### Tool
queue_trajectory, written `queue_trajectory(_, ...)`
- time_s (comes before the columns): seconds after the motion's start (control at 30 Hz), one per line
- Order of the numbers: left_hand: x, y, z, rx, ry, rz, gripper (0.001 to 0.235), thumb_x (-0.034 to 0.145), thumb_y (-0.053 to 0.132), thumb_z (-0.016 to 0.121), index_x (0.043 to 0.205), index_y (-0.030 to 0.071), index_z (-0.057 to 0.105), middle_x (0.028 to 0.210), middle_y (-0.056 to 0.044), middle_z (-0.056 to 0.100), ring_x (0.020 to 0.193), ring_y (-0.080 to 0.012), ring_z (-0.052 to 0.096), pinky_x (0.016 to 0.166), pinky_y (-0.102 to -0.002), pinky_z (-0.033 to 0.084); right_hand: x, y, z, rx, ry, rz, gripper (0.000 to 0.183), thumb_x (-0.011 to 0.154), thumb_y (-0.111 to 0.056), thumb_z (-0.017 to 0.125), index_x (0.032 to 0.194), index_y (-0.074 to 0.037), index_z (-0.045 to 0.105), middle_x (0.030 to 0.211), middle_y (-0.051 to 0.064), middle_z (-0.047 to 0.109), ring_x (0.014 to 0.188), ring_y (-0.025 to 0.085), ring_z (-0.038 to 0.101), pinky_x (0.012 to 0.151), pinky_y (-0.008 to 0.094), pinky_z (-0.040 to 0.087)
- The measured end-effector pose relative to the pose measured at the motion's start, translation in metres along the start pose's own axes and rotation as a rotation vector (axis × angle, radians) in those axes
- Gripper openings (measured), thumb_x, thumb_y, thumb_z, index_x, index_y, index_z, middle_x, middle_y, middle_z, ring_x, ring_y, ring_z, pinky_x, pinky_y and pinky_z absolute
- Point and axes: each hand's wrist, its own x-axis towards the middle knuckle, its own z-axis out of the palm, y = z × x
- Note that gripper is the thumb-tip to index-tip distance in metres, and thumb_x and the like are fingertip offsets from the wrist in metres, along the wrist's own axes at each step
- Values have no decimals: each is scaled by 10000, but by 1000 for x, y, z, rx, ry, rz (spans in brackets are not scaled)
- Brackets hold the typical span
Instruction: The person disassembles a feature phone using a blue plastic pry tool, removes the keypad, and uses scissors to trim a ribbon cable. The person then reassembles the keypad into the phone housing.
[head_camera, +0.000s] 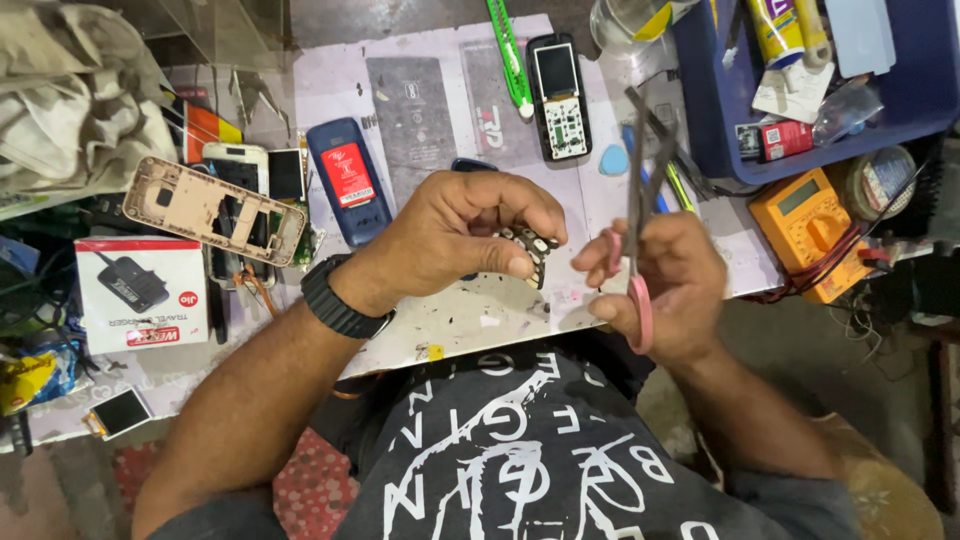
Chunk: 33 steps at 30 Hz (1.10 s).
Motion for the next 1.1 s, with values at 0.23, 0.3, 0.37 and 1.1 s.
queue_trajectory(0.23, 3, 2, 0, -12, 25, 80, 347, 941, -18, 808, 1252, 21, 660, 1286, -62, 669, 1147, -89, 637, 1016, -251, 539, -2, 3, 3, 71, 35, 170, 619, 866, -228, 883, 1290, -8, 490, 1115, 167, 726, 908, 143, 687, 856, 283, 588)
queue_trajectory(0.3, 3, 5, -2, 45, 67, 69, 366, 923, -25, 813, 1249, 19, 652, 1252, -58, 682, 1094, -91, 646, 975, -252, 551, -3, -6, -5, -101, -16, 103, 626, 855, -223, 885, 1282, -12, 480, 1120, 153, 722, 943, 139, 691, 884, 280, 589)
queue_trajectory(0.37, 3, 8, -5, 156, 122, 27, 392, 897, -35, 821, 1244, 8, 644, 1160, -62, 708, 1004, -101, 663, 916, -258, 564, -5, -20, -17, -301, -66, 50, 606, 841, -205, 893, 1248, 0, 495, 1103, 134, 712, 1015, 152, 708, 912, 284, 590)
queue_trajectory(1.1, 12, 10, -4, 534, 380, 25, 475, 916, -123, 548, 1368, 15, 506, 1193, -57, 572, 1012, -87, 584, 855, -232, 525, 0, -43, -38, -1347, 34, 242, 197, 953, -259, 738, 1058, -93, 758, 860, 133, 709, 743, 296, 697, 663, 420, 540)
